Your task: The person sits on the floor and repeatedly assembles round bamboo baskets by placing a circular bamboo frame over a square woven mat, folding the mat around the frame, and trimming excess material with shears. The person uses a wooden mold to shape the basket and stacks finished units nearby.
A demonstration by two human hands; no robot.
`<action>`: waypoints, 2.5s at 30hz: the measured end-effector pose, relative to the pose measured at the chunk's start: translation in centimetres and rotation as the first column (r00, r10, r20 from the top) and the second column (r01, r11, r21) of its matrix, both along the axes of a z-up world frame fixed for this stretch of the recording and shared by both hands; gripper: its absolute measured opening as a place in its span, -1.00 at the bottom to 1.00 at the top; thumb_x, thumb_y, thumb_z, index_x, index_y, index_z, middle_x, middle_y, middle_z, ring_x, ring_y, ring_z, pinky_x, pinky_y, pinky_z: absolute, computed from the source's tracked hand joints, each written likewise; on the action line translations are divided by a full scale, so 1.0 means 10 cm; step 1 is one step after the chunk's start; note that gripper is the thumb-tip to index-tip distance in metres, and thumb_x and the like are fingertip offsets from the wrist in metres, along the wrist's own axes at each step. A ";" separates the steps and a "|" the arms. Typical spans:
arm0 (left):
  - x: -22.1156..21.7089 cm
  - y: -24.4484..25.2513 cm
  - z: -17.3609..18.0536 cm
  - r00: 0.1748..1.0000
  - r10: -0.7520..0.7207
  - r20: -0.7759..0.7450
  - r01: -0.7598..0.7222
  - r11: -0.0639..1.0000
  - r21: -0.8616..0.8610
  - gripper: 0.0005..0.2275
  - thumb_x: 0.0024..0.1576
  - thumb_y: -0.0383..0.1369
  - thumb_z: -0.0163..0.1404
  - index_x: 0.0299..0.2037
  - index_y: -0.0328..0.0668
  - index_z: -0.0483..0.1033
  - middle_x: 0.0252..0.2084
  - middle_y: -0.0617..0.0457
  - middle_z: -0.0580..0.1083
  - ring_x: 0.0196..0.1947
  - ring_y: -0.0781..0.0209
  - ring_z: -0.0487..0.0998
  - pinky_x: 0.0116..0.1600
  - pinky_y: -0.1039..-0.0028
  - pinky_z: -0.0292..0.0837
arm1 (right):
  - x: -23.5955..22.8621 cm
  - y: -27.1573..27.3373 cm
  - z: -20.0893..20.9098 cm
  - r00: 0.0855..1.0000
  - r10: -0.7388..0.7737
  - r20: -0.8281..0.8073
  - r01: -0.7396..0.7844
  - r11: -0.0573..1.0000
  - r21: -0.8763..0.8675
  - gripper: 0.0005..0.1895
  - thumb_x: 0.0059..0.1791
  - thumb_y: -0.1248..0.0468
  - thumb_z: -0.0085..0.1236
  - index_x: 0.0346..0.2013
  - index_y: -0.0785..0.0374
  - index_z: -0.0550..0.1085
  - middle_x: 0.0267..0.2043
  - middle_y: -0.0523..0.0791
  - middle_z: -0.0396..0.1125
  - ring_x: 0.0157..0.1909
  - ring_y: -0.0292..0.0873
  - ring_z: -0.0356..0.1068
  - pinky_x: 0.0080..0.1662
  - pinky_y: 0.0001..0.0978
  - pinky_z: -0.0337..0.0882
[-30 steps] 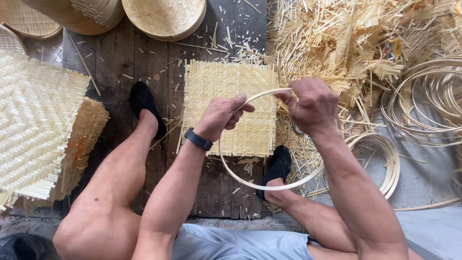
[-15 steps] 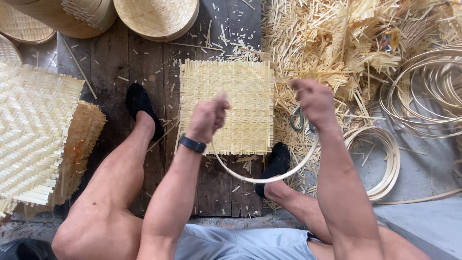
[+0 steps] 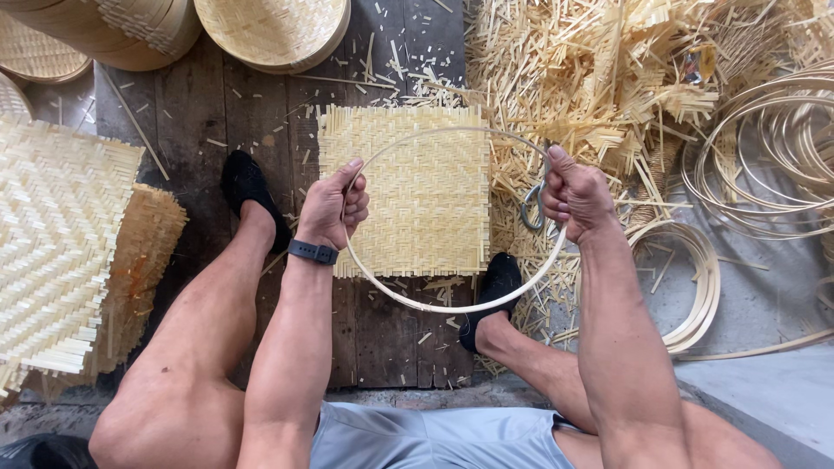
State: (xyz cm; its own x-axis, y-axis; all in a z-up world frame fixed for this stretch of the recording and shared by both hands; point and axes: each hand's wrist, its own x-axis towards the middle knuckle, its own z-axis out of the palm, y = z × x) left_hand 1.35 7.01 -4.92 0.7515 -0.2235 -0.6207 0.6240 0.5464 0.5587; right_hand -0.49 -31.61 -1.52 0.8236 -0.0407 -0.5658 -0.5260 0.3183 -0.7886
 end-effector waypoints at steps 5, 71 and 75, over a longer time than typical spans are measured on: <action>-0.05 -0.07 -0.06 0.992 0.129 0.007 -0.128 0.988 -0.086 -0.68 0.28 -0.19 0.02 -0.50 -0.14 0.41 -0.71 0.24 0.23 -0.73 0.45 0.16 -0.65 0.63 0.04 | -0.13 0.18 -0.13 0.992 -0.126 0.005 0.124 0.983 0.135 -0.46 0.03 -0.15 0.17 -0.51 0.27 0.47 -0.69 -0.25 0.09 -0.66 -0.32 0.15 -0.59 -0.49 0.17; -0.18 0.79 -2.11 0.998 0.039 0.048 -0.062 0.698 0.714 -0.76 -0.04 -0.57 0.28 -0.15 -0.39 0.65 -0.29 0.00 0.64 -0.36 0.28 0.65 -0.23 0.46 0.62 | -0.11 0.81 -1.69 0.995 0.094 -0.040 -0.085 0.543 -0.836 -0.76 -0.10 0.29 0.35 -0.13 0.09 0.67 -0.31 -0.15 0.57 -0.32 -0.25 0.52 -0.15 -0.41 0.50; -0.10 0.83 -2.14 0.999 0.033 -0.020 -0.008 0.693 0.721 -0.76 -0.04 -0.57 0.32 -0.16 -0.41 0.66 -0.31 -0.06 0.63 -0.42 0.23 0.60 -0.33 0.43 0.55 | -0.08 0.79 -1.68 0.993 0.106 -0.045 -0.096 0.550 -0.830 -0.76 -0.10 0.32 0.36 -0.13 0.15 0.67 -0.31 -0.12 0.57 -0.33 -0.27 0.53 -0.14 -0.43 0.50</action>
